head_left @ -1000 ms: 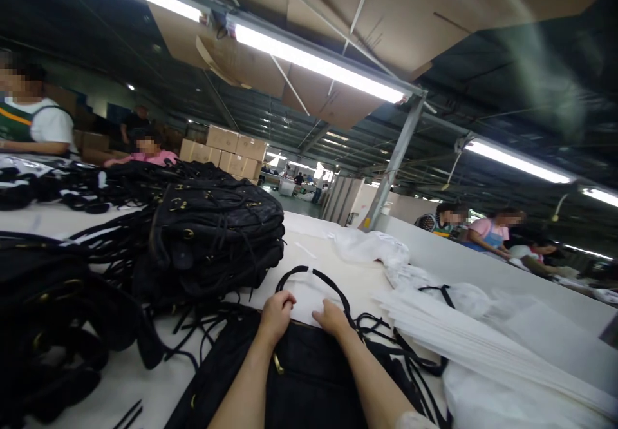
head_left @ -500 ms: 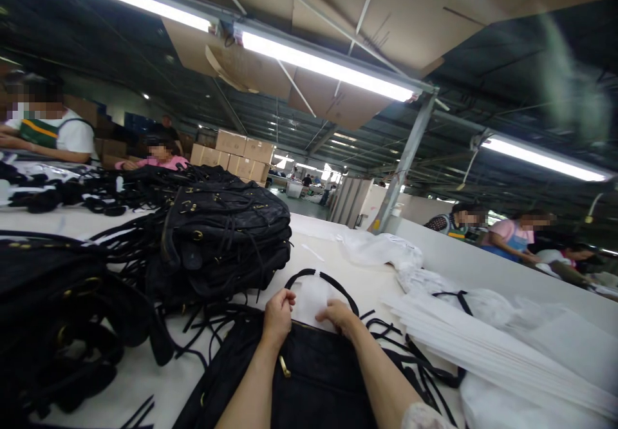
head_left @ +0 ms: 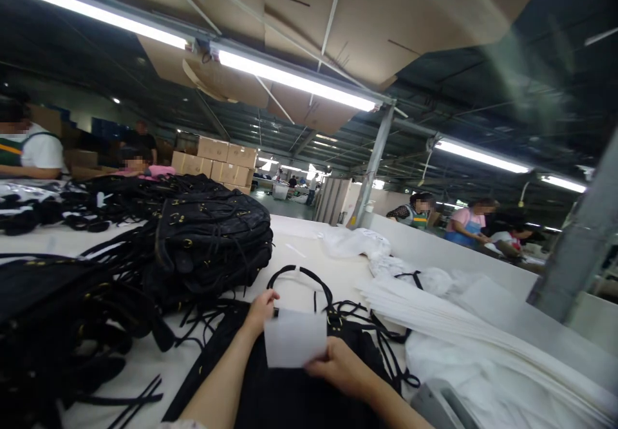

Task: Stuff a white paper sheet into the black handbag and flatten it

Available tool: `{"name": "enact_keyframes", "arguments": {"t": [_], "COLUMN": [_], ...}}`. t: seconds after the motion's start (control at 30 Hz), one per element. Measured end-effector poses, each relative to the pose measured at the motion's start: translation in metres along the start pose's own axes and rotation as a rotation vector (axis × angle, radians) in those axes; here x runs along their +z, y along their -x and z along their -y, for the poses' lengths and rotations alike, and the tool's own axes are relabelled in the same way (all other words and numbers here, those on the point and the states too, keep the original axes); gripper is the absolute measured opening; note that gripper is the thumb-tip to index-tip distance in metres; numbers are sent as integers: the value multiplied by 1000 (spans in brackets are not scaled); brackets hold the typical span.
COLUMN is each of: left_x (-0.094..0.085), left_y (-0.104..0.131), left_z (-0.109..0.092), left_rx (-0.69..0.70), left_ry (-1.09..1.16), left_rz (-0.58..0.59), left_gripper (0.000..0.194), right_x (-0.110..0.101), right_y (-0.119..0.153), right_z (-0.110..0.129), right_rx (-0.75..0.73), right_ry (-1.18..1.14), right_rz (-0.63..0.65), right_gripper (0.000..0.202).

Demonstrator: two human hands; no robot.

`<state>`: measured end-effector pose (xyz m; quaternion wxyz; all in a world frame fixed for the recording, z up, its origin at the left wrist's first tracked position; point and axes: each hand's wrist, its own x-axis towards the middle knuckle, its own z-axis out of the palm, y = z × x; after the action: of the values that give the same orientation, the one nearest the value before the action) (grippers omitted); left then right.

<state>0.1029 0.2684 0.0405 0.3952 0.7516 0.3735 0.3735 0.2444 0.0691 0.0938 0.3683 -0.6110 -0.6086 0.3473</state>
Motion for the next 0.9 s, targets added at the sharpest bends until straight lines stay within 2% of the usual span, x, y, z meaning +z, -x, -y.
{"name": "enact_keyframes", "arguments": {"t": [0.03,0.17,0.3,0.4,0.53,0.63,0.77,0.9], "left_x": [-7,-32,-48,-59,-75,-84,-87,-86], "left_y": [8,55,126,183,246,277,298,301], "left_z": [-7,-39,-73,-93,-103,-101,-98,-100], "left_rx": [19,124,227,285,298,291,285,231], "left_ry": [-50,-220,-314,-351,-395,-481,-595,-636], "left_rz": [59,330,556,662,713,677,635,644], "left_gripper": [22,21,12,21,35,54,51,51], "right_x": [6,23,40,54,69,75,75,68], "right_y": [16,64,89,103,124,145,180,209], "right_z": [3,16,21,18,19,25,35,35], "right_rx": [-35,-160,-155,-152,-101,-45,86,132], "right_ry": [67,367,617,701,794,815,747,773], "right_rz": [29,85,63,47,41,34,-7,64], "right_gripper": [6,29,43,54,59,53,65,67]}}
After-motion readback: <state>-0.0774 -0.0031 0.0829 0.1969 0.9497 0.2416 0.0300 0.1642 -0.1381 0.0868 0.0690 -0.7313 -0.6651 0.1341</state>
